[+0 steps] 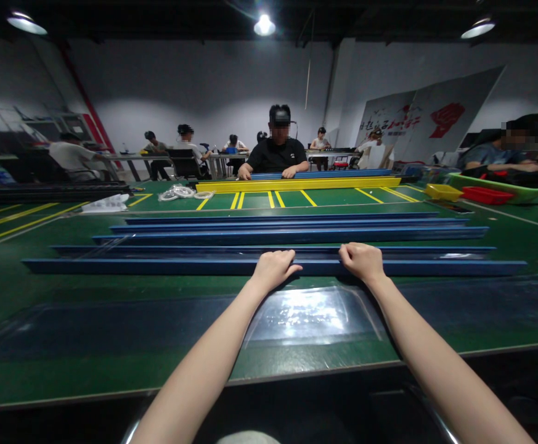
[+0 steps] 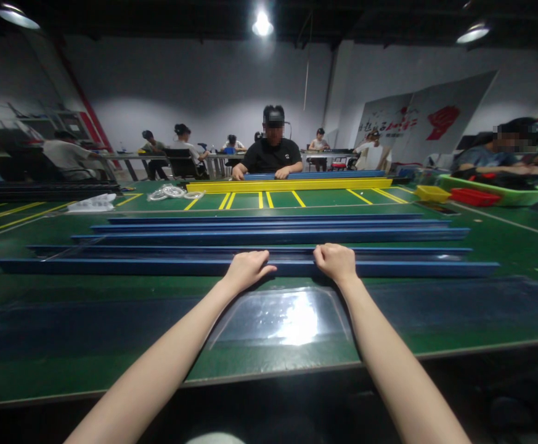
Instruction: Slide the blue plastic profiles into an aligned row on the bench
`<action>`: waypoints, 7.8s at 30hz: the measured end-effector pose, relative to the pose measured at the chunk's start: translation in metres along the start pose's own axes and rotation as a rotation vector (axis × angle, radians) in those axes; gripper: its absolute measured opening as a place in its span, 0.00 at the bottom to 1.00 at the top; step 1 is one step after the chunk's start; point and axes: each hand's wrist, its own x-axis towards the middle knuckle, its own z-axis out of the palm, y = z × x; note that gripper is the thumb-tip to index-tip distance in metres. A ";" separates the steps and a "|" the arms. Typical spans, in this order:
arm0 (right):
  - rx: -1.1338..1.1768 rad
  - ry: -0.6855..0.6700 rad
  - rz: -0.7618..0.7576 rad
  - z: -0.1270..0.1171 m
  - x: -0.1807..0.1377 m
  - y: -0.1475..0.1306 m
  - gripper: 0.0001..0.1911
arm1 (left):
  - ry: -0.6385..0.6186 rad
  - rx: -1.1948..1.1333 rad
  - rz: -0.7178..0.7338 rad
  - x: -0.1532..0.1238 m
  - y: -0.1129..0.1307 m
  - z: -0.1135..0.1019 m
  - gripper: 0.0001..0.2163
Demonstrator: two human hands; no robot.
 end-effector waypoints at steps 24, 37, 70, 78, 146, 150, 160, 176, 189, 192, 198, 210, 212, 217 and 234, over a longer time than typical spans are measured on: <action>0.006 -0.091 -0.010 -0.001 0.006 -0.041 0.22 | 0.045 0.021 0.007 0.000 0.000 0.003 0.15; 0.023 -0.060 -0.049 0.003 0.009 -0.026 0.22 | 0.049 0.027 0.034 0.000 -0.003 0.004 0.16; 0.029 0.078 0.059 -0.001 -0.001 0.001 0.23 | 0.080 0.024 0.032 -0.001 -0.002 0.004 0.18; 0.075 0.033 -0.105 -0.002 0.000 -0.036 0.23 | 0.084 -0.011 0.029 -0.001 -0.002 0.005 0.19; 0.042 -0.047 0.038 -0.003 0.002 -0.007 0.24 | 0.024 0.005 0.031 0.002 0.000 0.000 0.18; 0.029 -0.051 0.036 -0.002 0.002 -0.007 0.24 | -0.003 0.003 0.019 0.003 0.000 -0.002 0.19; 0.022 0.055 -0.020 0.001 0.001 -0.006 0.23 | 0.005 -0.006 0.022 0.002 -0.001 0.001 0.19; 0.057 0.102 -0.098 0.002 0.000 -0.022 0.22 | 0.020 -0.053 -0.033 0.001 0.000 0.001 0.18; 0.062 0.061 -0.066 0.001 0.002 -0.024 0.22 | 0.024 -0.083 -0.045 0.002 0.000 0.002 0.19; 0.060 0.058 -0.063 0.001 0.002 -0.024 0.23 | 0.028 -0.083 -0.043 0.002 0.000 0.002 0.19; 0.072 0.063 -0.071 0.001 0.002 -0.024 0.23 | 0.022 -0.084 -0.036 0.002 0.000 0.002 0.19; 0.039 0.061 -0.105 -0.002 0.001 -0.024 0.23 | 0.034 -0.037 -0.014 0.001 0.001 0.005 0.18; 0.035 0.078 -0.122 -0.003 0.000 -0.023 0.23 | 0.035 -0.039 -0.009 0.001 0.001 0.005 0.17; 0.082 0.092 -0.176 -0.005 -0.001 -0.029 0.21 | 0.044 -0.059 -0.002 0.001 0.002 0.004 0.17; 0.086 0.130 -0.114 0.004 0.002 -0.035 0.22 | 0.056 -0.003 0.002 0.000 0.004 0.003 0.17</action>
